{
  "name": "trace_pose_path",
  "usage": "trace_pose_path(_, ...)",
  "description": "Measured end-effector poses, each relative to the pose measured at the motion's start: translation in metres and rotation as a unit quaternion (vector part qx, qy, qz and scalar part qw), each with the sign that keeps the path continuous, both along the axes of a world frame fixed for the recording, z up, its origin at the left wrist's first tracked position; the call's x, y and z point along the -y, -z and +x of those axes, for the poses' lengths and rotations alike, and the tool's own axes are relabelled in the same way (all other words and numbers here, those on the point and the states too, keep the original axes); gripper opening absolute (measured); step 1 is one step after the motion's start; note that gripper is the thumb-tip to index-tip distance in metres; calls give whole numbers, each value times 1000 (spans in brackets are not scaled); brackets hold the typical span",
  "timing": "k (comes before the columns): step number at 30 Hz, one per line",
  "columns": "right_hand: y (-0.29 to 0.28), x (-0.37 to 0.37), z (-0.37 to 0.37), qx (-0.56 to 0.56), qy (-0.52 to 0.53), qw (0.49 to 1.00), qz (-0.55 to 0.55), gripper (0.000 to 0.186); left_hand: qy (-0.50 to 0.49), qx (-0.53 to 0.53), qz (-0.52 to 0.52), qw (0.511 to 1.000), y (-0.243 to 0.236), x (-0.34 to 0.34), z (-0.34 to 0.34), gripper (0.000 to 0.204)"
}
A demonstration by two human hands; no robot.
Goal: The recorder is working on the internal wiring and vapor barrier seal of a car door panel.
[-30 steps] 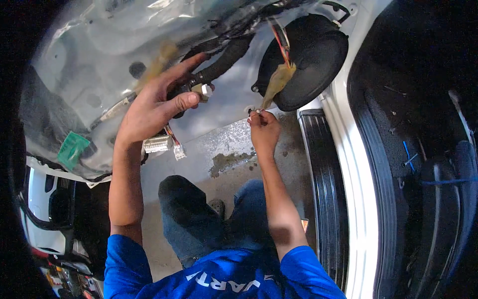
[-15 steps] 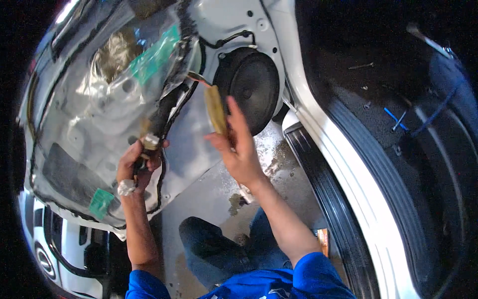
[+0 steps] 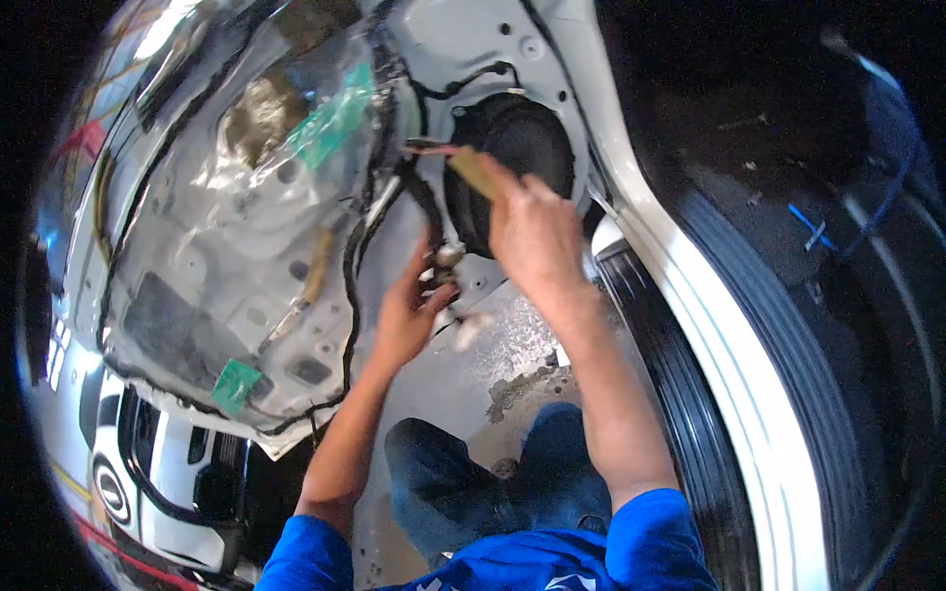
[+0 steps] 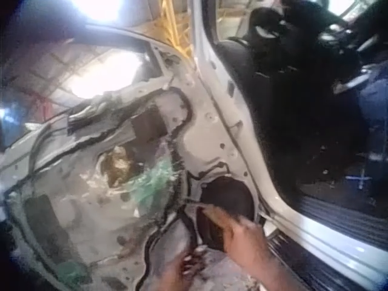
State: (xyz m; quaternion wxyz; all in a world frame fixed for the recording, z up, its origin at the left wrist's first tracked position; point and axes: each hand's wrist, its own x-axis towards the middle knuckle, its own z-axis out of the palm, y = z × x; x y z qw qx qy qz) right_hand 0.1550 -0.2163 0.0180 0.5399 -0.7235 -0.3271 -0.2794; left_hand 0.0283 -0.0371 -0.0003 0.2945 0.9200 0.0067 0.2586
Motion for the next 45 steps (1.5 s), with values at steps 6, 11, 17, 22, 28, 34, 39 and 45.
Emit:
trace_pose_path(6, -4, -19, 20, 42, -112, 992, 37, 45, -105, 133, 232, 958, 6, 19, 41, 70)
trace_pose_path(11, -40, -37, 23, -170, -376, 882, 228, 35, -92, 191, 132, 968, -13, 15, 29, 55)
trace_pose_path(17, -56, -32, 28, -156, -221, 961, 59, 26, 152, 209, -612, 747, -49, 18, 40, 41)
trace_pose_path(22, -41, -54, 43, 93, 48, 991, -79, 17, 208, 275, -725, 596, -31, 21, 62, 20)
trace_pose_path(28, -29, -58, 44, 99, 24, 992, -77, 17, 270, 238, -751, 554, -25, 55, 45, 13)
trace_pose_path(34, -17, -46, 45, 102, -23, 993, -54, 29, 146, 97, -719, 673, -31, 69, 13, 22)
trace_pose_path(39, -4, -48, 33, 112, 23, 975, -189, 56, 49, 289, 211, 933, -99, 94, -26, 40)
trace_pose_path(45, 0, -50, 20, 132, 73, 983, -104, 51, -150, 261, 383, 873, -147, 41, 25, 66)
